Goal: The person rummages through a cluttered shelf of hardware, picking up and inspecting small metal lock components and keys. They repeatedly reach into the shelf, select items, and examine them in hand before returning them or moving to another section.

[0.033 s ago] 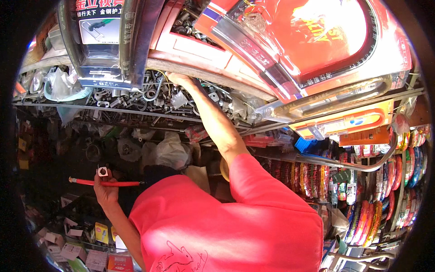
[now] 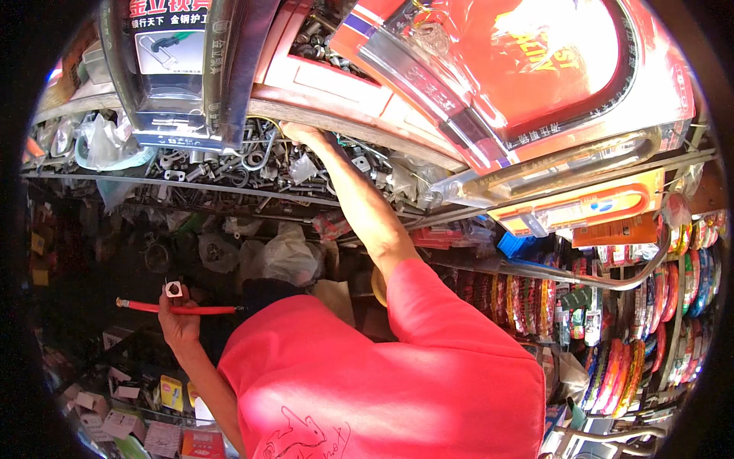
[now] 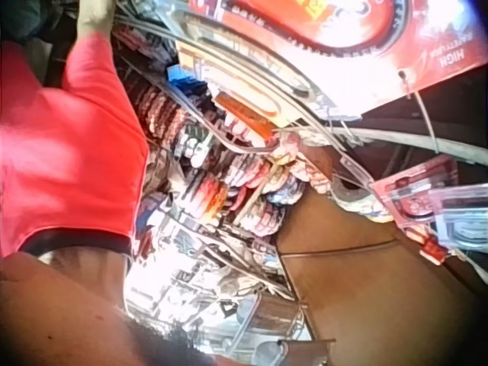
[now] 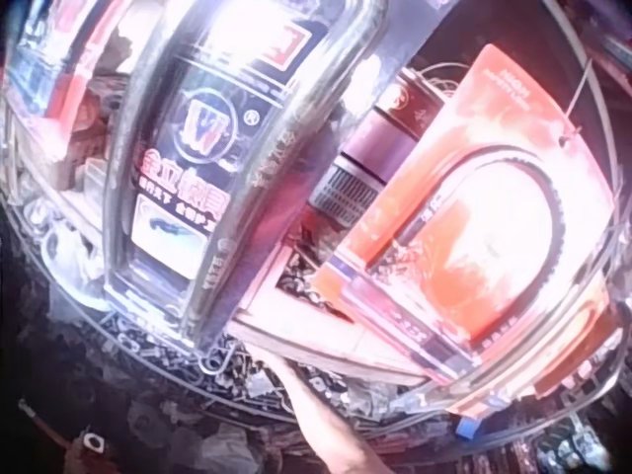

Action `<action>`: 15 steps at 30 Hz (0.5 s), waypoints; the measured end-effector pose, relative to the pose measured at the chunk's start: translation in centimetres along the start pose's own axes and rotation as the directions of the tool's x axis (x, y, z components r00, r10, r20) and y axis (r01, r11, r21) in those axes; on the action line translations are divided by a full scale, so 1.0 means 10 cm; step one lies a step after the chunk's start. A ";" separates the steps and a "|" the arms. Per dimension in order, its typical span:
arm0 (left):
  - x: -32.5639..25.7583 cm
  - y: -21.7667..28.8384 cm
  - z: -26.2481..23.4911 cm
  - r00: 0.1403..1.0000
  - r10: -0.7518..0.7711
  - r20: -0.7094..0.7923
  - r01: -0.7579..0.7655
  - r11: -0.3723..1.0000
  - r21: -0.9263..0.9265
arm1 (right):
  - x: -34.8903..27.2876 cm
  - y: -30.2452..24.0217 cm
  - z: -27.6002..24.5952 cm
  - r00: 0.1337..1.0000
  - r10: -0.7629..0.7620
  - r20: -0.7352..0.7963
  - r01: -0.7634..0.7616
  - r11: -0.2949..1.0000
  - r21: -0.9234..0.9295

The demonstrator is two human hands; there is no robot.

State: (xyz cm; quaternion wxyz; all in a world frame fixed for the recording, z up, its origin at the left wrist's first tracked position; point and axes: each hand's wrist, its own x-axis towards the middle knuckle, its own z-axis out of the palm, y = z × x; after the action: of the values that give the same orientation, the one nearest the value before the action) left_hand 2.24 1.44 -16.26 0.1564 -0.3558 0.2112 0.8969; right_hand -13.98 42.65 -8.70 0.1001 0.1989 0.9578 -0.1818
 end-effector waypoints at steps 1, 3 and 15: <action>-0.01 0.00 0.02 1.000 -0.001 0.004 0.001 1.000 0.000 | 0.00 -0.03 0.03 0.996 -0.016 -0.083 0.013 0.999 -0.045; 0.00 -0.01 0.01 0.999 0.005 0.039 -0.006 1.000 0.013 | -0.08 -0.13 0.01 0.973 -0.084 -0.216 0.069 0.995 -0.076; -0.24 -0.04 0.37 0.981 -0.009 0.195 0.017 0.999 -0.036 | -0.34 -0.05 -0.23 0.989 -0.042 -0.139 0.049 0.998 0.048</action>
State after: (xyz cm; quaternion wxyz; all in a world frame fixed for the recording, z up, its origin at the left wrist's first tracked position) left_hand 1.96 3.25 -12.22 0.1755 -0.2705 0.1755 0.9302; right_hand -11.37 41.99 -5.53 0.0242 0.1916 0.9617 -0.1943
